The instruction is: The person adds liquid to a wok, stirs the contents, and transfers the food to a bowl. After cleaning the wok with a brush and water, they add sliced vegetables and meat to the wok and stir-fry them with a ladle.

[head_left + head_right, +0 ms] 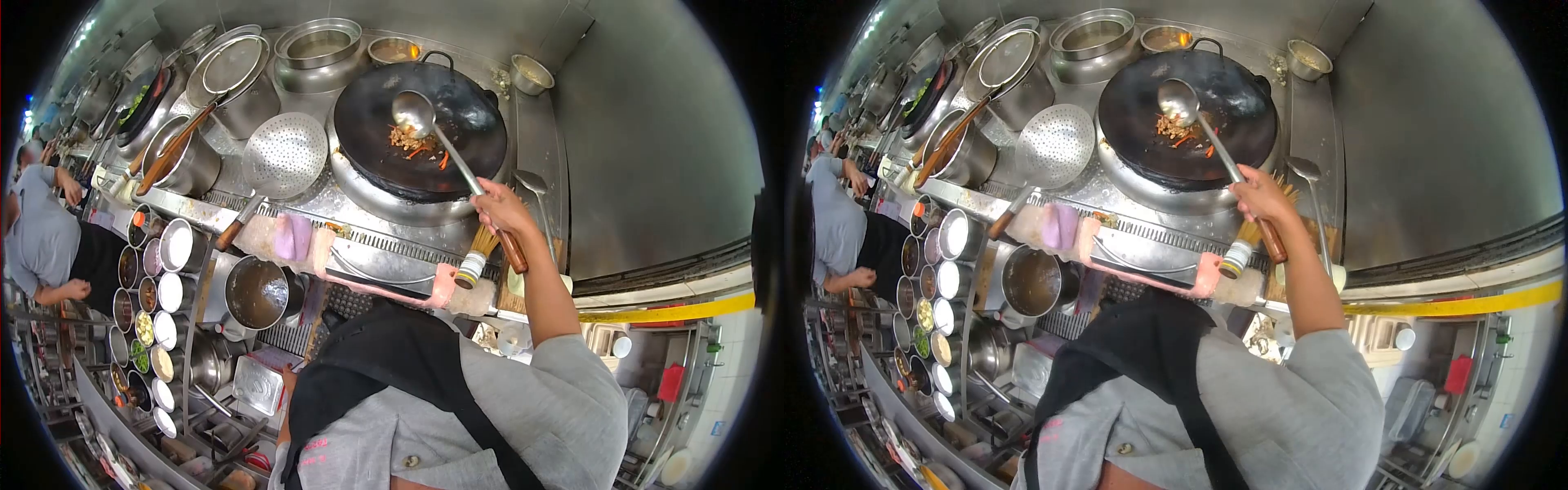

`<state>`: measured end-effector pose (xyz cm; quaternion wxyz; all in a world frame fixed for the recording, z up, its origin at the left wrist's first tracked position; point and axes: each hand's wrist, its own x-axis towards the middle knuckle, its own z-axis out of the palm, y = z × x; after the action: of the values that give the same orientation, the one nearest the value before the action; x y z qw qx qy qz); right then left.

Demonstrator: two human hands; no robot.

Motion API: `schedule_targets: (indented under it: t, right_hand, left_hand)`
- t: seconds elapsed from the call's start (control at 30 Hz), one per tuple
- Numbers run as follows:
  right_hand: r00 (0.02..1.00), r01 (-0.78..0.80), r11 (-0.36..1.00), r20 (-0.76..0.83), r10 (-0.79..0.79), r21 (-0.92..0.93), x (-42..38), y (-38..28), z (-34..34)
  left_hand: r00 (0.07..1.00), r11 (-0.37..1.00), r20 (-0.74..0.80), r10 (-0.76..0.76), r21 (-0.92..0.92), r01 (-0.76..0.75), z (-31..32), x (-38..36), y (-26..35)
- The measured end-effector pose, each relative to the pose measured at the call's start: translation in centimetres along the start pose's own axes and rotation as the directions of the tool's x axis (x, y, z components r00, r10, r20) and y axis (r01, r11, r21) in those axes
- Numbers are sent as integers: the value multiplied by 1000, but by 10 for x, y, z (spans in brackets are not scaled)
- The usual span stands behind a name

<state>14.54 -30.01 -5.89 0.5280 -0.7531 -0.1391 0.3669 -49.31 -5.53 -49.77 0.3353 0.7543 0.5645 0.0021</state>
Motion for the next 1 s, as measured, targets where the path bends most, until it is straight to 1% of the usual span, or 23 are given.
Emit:
schedule_targets:
  t: [0.03, 0.13, 0.17, 0.27, 0.3, 0.4, 0.43, 0.47, 0.53, 0.57, 0.67, 0.77, 0.8, 0.83, 0.87, 0.93, 0.97, 1.0]
  right_hand:
    - [996, -43, 998, 83, 40, 35, -1, 0, -1]
    - [998, -51, 996, 38, 54, -79, 9, 6, 0]
    - [1000, 19, 981, -12, -22, -193, 10, 6, 2]
    - [993, 34, 935, -92, -71, -354, -8, 6, -3]
    - [994, 67, 952, -58, -88, -298, -19, 8, -4]
    - [1000, 20, 942, -6, -23, -335, -44, -2, -1]
    - [998, 40, 943, -22, -50, -330, -36, 7, -5]
    - [989, 70, 928, -93, -112, -366, -25, 19, -8]
    - [943, 133, 884, -219, -253, -447, -1, 33, -12]
    - [922, 103, 873, -284, -264, -477, 5, 37, -14]
    - [944, 21, 944, -306, -127, -329, 2, 34, -12]
    - [992, -14, 966, -128, -20, -259, 8, 19, -32]
    - [967, 91, 890, -175, -187, -447, 21, 21, -37]
    - [916, 169, 767, -188, -354, -620, 41, 28, -43]
    - [843, 214, 604, -167, -511, -768, 57, 32, -48]
    - [842, 242, 529, -96, -532, -813, 77, 27, -52]
    - [841, 256, 491, -59, -538, -833, 80, 26, -52]
    - [865, 272, 468, 1, -501, -841, 75, 24, -55]
  left_hand:
    - [1000, 1000, 1, -2, 2, 2, 1, 1, 0]
    - [999, 999, -8, 32, -1, -32, 2, 2, 1]
    - [999, 999, -17, 51, -11, -51, 3, 5, 3]
    - [995, 996, -62, 78, 36, -76, -1, 5, 14]
    - [997, 998, -47, 61, 21, -60, -2, 3, 15]
    - [1000, 1000, 4, 8, -16, -8, -2, 0, 16]
    - [1000, 1000, 25, -12, -19, 13, -1, -1, 10]
    - [999, 999, 44, -31, -23, 32, -1, -3, 8]
    - [999, 999, 29, -15, -28, 16, -1, -1, 7]
    - [1000, 999, 19, -9, -31, 9, -1, 0, 9]
    - [999, 999, -13, 50, -13, -50, -3, 3, 9]
    - [995, 995, 43, -85, -55, 87, -8, 3, 26]
    - [998, 998, 11, -59, -31, 59, -7, 3, 29]
    - [999, 1000, -20, -31, -4, 31, -7, 2, 30]
    - [999, 1000, -50, 0, 24, 1, -7, 2, 30]
    - [998, 975, -55, -38, -219, 25, 0, 12, 21]
    - [997, 959, -60, -51, -281, 32, 0, 12, 21]
    - [996, 939, -66, -63, -342, 37, 0, 12, 21]
